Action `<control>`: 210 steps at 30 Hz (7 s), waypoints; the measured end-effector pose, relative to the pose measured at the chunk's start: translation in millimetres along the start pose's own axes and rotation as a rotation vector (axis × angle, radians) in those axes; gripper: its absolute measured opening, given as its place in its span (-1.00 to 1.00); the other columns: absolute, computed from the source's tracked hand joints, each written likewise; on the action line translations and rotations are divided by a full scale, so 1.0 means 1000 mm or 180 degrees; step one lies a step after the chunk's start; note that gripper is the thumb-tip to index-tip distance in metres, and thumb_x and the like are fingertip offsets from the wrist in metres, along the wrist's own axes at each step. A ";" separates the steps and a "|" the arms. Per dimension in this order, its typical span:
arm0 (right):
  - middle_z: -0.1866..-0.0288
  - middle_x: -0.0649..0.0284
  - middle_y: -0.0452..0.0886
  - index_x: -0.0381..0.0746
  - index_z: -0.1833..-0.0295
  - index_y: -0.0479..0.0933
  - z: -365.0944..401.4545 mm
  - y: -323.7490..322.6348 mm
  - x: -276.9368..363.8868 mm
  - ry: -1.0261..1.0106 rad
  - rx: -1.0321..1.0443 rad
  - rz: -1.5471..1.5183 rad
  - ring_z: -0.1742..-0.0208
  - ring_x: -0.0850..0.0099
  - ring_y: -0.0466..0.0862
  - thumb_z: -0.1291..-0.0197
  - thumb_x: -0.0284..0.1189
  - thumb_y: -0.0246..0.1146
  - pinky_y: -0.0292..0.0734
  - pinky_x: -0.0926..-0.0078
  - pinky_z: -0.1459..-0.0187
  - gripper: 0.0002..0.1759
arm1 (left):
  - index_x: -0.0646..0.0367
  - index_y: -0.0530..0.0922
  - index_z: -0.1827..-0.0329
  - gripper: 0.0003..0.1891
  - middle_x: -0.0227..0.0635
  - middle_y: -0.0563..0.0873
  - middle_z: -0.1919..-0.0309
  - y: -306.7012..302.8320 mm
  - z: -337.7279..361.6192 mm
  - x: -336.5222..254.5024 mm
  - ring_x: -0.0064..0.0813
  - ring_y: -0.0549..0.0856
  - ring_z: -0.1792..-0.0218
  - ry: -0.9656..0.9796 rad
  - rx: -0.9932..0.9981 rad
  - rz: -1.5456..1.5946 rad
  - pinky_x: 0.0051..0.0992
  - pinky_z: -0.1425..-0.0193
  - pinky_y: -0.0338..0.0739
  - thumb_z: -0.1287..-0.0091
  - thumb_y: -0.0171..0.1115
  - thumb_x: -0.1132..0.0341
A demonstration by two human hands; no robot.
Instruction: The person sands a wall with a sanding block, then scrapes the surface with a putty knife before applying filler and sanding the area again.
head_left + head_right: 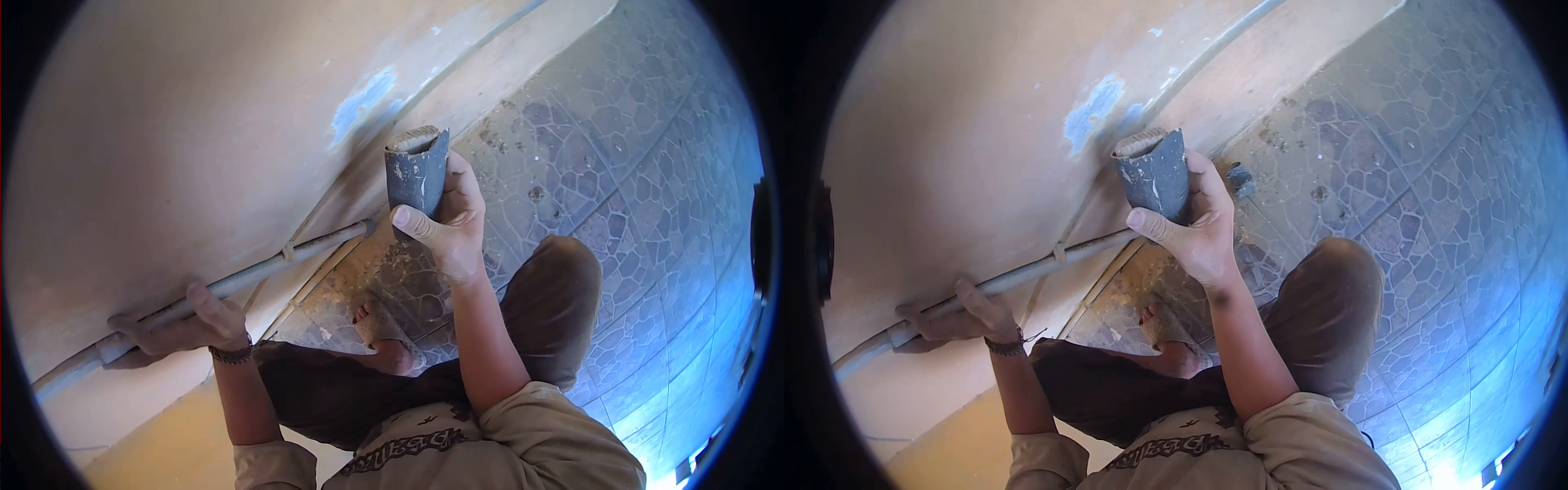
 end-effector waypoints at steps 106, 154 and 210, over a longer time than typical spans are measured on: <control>0.67 0.05 0.51 -0.40 0.44 0.53 -0.007 0.005 -0.022 -0.0428 -0.0185 0.2279 0.62 0.47 0.56 -0.14 -0.11 0.37 0.46 0.43 0.53 -0.50 | 0.30 0.51 0.06 -0.51 -0.34 0.60 0.21 0.080 0.055 -0.155 -0.61 0.53 0.16 -0.2945 0.1971 0.4204 -0.56 0.05 0.44 -0.55 -0.17 -0.02; 0.49 -0.07 0.57 -0.39 -0.28 0.24 -0.004 0.063 -0.019 -0.1139 -0.0369 0.2982 0.50 -0.02 0.60 -0.31 -0.27 0.09 0.46 0.18 0.52 -0.46 | 0.29 0.47 0.38 -0.65 0.15 0.55 0.61 0.047 -0.018 -0.131 0.19 0.59 0.46 -0.0382 0.2060 0.1873 -0.01 0.37 0.44 -0.44 -0.02 0.16; 0.30 0.05 0.43 -0.45 -0.11 0.31 -0.096 0.038 0.026 -0.2000 -0.2123 -0.0051 0.34 0.30 0.55 -0.12 0.03 0.24 0.53 0.30 0.40 -0.24 | 0.25 0.31 -0.39 -0.34 0.15 0.14 -0.45 0.071 0.033 -0.099 0.09 -0.10 -0.52 0.0292 0.0956 0.0009 0.10 -0.46 -0.37 -0.30 0.11 0.03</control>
Point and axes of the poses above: each hand's wrist, its own z-axis away from the middle knuckle, its own y-axis out of the palm, x = y × z, the point moved 1 cm from there along -z, towards the middle knuckle
